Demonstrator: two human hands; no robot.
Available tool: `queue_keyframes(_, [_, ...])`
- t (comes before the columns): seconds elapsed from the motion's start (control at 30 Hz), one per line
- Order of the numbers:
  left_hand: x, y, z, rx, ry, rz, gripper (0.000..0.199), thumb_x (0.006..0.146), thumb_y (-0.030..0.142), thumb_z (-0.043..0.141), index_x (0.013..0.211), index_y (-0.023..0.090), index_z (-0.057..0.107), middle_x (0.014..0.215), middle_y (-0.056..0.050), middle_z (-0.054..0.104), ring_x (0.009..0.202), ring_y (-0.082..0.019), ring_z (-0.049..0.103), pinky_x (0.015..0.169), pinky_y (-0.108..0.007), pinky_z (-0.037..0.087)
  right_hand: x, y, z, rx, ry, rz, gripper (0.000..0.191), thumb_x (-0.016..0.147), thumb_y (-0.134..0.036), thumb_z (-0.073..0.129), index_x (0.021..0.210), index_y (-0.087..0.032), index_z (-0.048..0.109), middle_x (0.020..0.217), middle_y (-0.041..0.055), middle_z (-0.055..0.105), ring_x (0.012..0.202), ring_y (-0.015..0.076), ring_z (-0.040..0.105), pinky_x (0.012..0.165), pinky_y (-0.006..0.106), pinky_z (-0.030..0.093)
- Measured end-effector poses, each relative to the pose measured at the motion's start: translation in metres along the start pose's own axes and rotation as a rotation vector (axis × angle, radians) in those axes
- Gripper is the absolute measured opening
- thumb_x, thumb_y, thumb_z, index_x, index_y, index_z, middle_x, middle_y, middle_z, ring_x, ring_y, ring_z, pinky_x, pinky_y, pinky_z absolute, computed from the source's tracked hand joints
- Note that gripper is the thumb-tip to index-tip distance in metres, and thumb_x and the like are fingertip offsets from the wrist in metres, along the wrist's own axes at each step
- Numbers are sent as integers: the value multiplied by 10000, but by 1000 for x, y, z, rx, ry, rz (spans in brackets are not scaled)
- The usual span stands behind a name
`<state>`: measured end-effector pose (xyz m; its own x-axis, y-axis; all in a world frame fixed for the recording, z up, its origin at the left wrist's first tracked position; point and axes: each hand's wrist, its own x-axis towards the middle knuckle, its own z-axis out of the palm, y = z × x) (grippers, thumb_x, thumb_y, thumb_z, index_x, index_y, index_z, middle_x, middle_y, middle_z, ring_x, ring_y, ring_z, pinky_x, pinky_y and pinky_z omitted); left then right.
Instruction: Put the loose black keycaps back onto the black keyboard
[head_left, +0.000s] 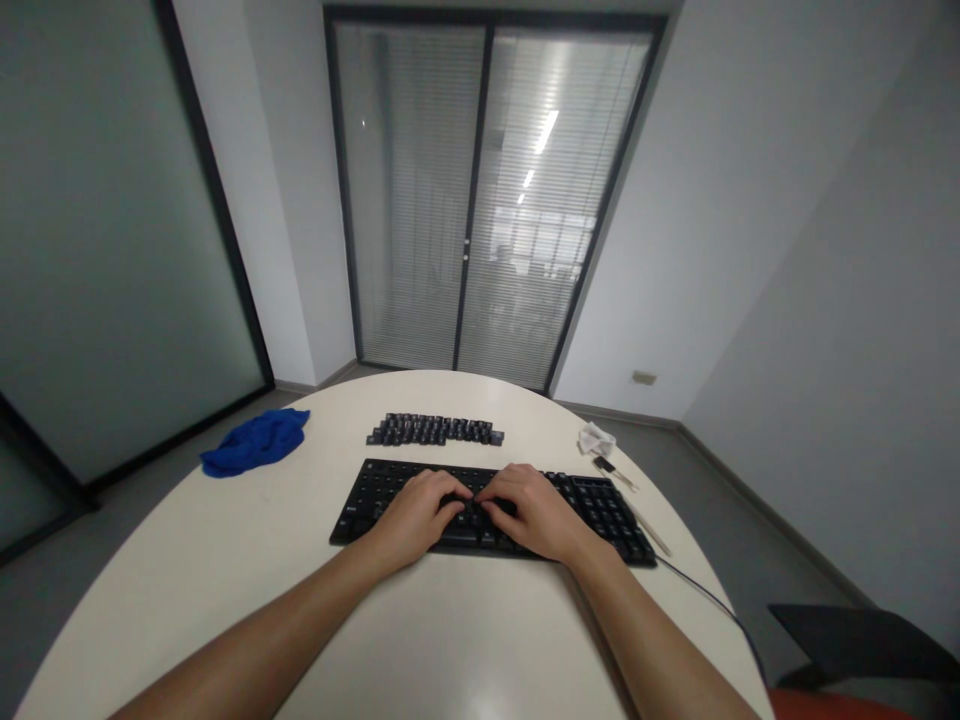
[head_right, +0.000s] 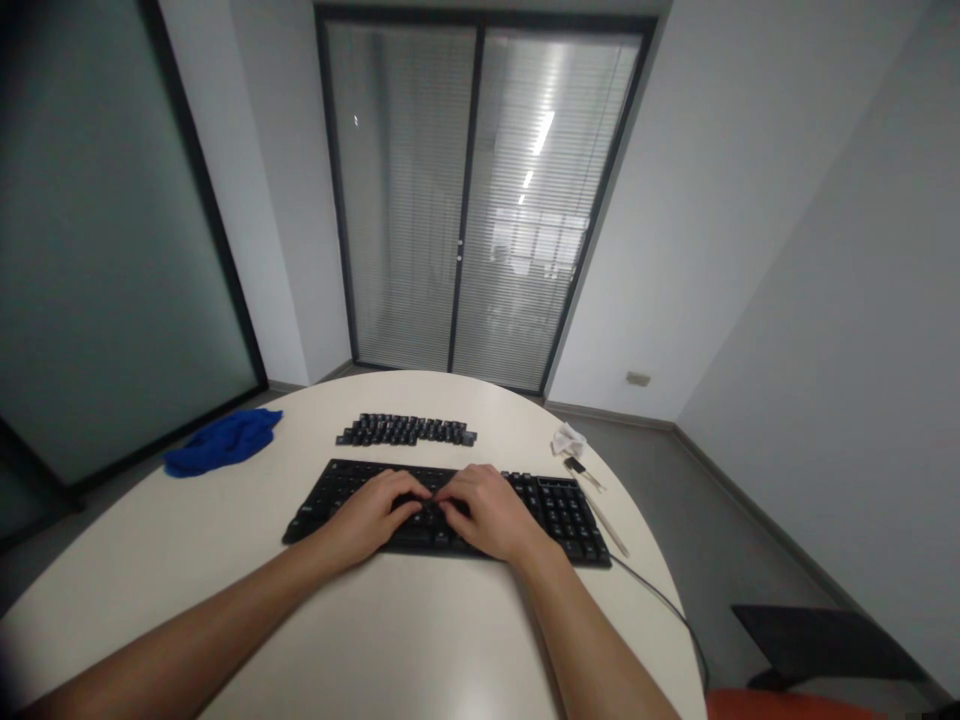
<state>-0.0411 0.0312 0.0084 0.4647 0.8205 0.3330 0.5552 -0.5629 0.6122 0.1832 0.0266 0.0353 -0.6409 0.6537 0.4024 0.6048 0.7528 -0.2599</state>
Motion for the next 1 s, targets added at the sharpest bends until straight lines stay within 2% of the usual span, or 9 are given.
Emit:
queue_keyframes(0.3, [0, 3, -1, 8, 6, -1, 176, 920, 188, 609, 1012, 267, 737, 1062, -13, 726, 1039, -216, 605, 947, -361, 447, -2, -4, -7, 16, -70, -13, 230, 894, -222, 644, 1068, -299, 772, 991, 36, 715, 940, 208, 623, 873, 361, 445])
queue_keyframes(0.57, [0, 4, 0, -1, 33, -26, 139, 914, 194, 627, 996, 245, 727, 1026, -6, 740, 1025, -213, 612, 944, -361, 448, -1, -5, -9, -10, -87, -34, 224, 894, -219, 625, 1055, -264, 774, 975, 45, 727, 921, 203, 641, 865, 344, 463])
queue_keyframes(0.87, [0, 5, -1, 19, -23, 76, 150, 944, 206, 589, 975, 236, 732, 1056, -28, 721, 1022, -205, 615, 951, -357, 448, -2, -5, -9, 26, -56, -12, 209, 899, -190, 589, 1025, -224, 752, 955, 49, 746, 931, 203, 655, 873, 322, 496])
queue_keyframes(1.0, [1, 3, 0, -3, 6, 29, 132, 916, 210, 616, 995, 239, 717, 1042, -23, 732, 1020, -212, 629, 949, -365, 467, -2, -6, -10, 35, -59, -18, 233, 891, -191, 598, 1055, -246, 753, 987, 41, 741, 949, 201, 653, 875, 318, 501])
